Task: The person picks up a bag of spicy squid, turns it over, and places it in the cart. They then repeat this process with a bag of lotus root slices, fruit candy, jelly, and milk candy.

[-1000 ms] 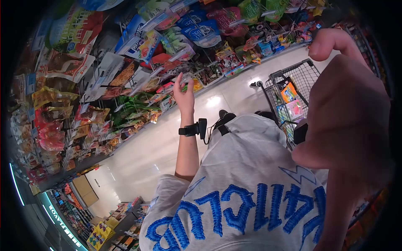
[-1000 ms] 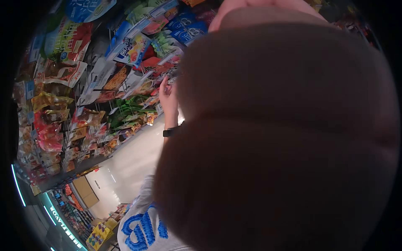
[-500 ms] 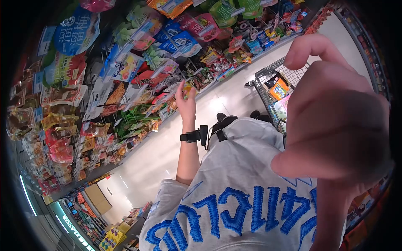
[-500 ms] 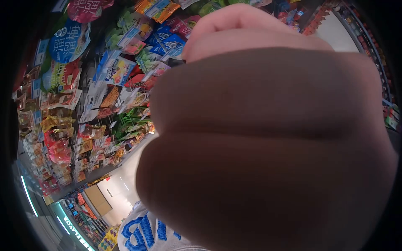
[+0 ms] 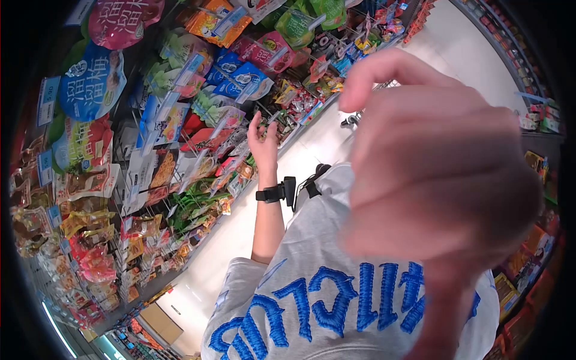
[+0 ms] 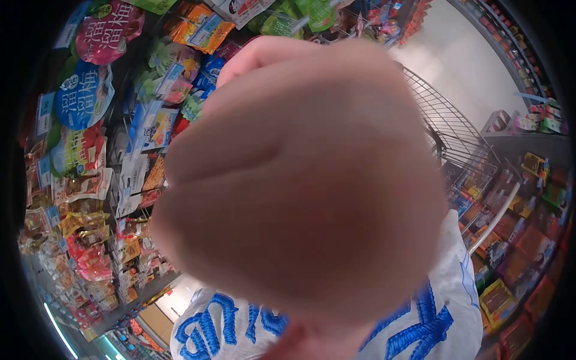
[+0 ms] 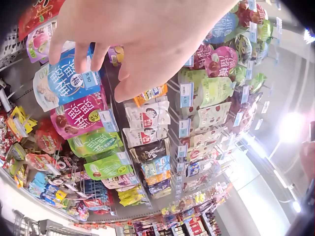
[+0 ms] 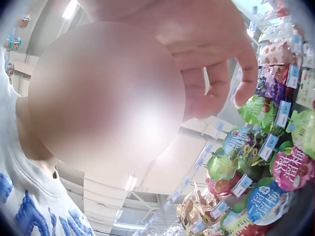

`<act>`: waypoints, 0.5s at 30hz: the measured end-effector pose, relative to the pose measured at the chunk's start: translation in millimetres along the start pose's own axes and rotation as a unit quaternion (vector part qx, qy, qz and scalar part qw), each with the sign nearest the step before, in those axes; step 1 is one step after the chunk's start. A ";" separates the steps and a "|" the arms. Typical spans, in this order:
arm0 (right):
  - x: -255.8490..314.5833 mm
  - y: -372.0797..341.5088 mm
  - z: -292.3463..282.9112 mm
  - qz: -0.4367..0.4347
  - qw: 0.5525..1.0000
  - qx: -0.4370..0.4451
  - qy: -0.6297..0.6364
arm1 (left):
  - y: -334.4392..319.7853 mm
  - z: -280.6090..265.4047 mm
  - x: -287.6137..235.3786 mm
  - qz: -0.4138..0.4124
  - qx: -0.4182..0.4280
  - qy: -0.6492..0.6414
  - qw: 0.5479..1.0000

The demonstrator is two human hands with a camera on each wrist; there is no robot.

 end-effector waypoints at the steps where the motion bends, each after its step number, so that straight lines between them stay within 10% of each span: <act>1: 1.6 9.3 15.7 0.000 1.000 -0.003 0.015 | 3.8 -2.4 3.7 -0.001 0.000 -0.012 1.000; 7: -62.0 36.7 115.6 0.163 0.985 -0.048 0.021 | 28.3 -11.5 59.9 -0.008 0.052 -0.066 0.996; 15: -217.2 -94.1 148.8 0.559 0.813 -0.016 -0.163 | 41.4 20.8 49.7 -0.090 0.179 -0.090 0.976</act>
Point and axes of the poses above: each hand's wrist, its own y-axis towards the middle knuckle, its own z-axis out of the palm, x = y × z, the point moved 1 cm from there along y, towards the middle knuckle, and after that the axes turned 12 degrees about z, right-handed, at the moved point
